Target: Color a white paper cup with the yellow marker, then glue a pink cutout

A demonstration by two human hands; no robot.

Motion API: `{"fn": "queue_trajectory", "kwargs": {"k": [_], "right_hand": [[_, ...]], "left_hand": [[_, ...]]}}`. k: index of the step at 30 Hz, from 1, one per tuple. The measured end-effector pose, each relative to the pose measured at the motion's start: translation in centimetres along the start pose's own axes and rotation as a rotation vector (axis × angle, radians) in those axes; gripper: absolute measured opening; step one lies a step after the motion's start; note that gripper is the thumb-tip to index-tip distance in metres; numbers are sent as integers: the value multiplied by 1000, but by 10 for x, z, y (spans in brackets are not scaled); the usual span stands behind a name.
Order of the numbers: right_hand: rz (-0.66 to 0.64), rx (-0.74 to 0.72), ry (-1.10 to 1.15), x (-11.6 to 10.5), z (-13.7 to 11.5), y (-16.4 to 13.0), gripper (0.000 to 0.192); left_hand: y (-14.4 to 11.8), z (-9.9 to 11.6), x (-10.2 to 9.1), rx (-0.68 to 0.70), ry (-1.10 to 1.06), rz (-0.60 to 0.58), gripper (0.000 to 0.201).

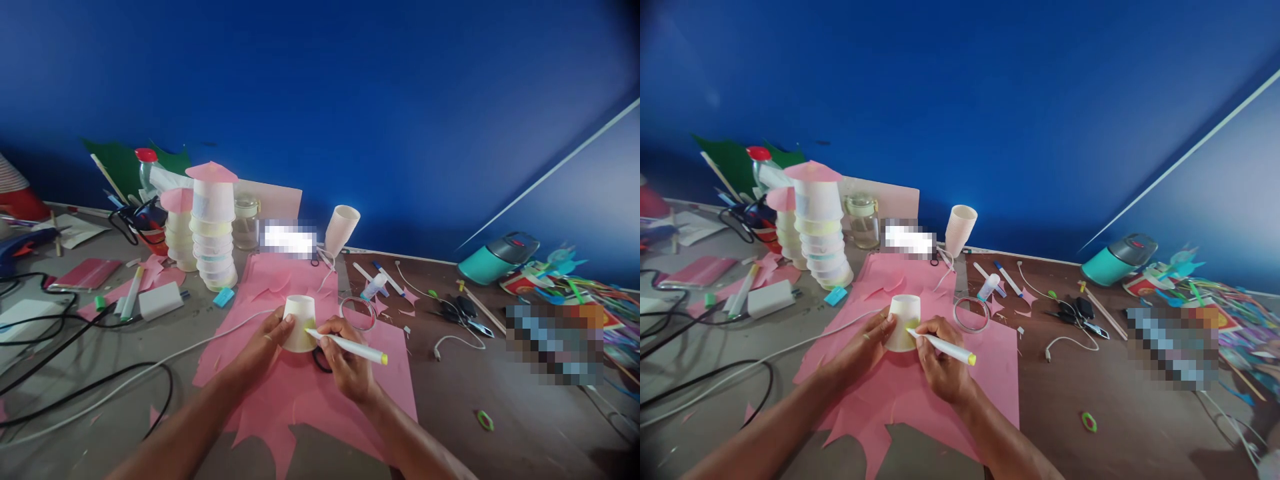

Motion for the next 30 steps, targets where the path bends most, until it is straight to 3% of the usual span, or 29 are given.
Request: {"fn": "queue_trajectory", "kwargs": {"k": [4,10,14,19,24,30], "right_hand": [[-56,-46,-48,-1,-1,1,12],[-11,-69,-66,-3,-2,2,12],[-77,-82,-82,-3,-1,2,12],[0,-75,-72,-5,-2,3,12],[-89,-106,-85,-4,-5,3,11],[-22,-147,-110,-5,-8,4,13]], "left_hand": [[0,2,2,4,4,7,35],[0,2,2,-8,-10,5,37],[0,3,3,-12,4,12,40],[0,5,4,-4,-17,16,40],[0,4,3,-13,10,5,38],[-1,3,0,-16,-26,5,35]]}}
Point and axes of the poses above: each hand's wrist, its own y-axis towards the middle knuckle, its own x-axis out of the palm, z = x × y, the point moved 2 cm from there along y, towards the middle knuckle, and after that the axes turned 15 degrees about x, right-handed, at the moved point
